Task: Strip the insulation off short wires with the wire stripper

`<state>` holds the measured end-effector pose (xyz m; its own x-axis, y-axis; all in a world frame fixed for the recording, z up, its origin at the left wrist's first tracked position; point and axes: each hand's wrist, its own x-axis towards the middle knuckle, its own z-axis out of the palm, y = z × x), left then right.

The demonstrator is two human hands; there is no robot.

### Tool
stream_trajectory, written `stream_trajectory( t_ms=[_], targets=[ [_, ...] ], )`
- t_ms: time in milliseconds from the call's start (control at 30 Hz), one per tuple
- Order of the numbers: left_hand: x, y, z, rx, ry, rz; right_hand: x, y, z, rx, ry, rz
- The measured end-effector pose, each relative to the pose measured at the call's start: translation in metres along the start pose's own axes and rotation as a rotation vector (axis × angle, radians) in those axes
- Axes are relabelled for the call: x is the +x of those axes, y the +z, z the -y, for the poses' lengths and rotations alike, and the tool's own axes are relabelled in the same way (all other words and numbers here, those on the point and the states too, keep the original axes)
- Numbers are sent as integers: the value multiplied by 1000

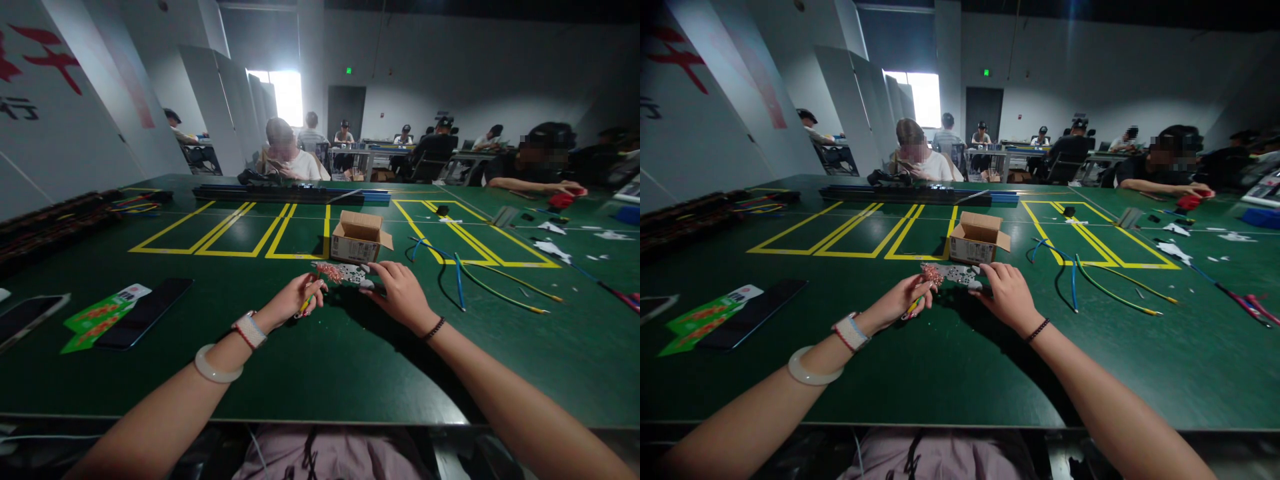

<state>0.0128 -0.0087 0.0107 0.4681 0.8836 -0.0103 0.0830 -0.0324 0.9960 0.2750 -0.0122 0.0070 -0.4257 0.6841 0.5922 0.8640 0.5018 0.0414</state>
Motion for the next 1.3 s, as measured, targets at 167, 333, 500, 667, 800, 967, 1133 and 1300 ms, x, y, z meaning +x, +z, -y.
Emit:
stream_trajectory(
  t_ms=[167,333,500,667,800,967,1133,1300],
  targets=[
    [5,-3,4,91,47,-42,1,-2,0,145,53,93],
    [7,-7,6,134,118,-57,6,-12,2,444,161,263],
    [3,-7,-2,194,172,-90,10,-21,2,776,341,550],
    [-1,-7,-4,202,214,-134,9,-27,6,1194,529,735],
    [-1,-8,1,203,244,-149,7,-31,11,1474,578,873],
    [-2,-7,2,225,291,-195,5,-32,14,1735,637,1045],
    [-3,-5,0,277,358,-250,4,-23,14,1899,724,1207],
    [-3,-6,1,288,374,-263,3,-19,20,1962,700,1178]
  ],
)
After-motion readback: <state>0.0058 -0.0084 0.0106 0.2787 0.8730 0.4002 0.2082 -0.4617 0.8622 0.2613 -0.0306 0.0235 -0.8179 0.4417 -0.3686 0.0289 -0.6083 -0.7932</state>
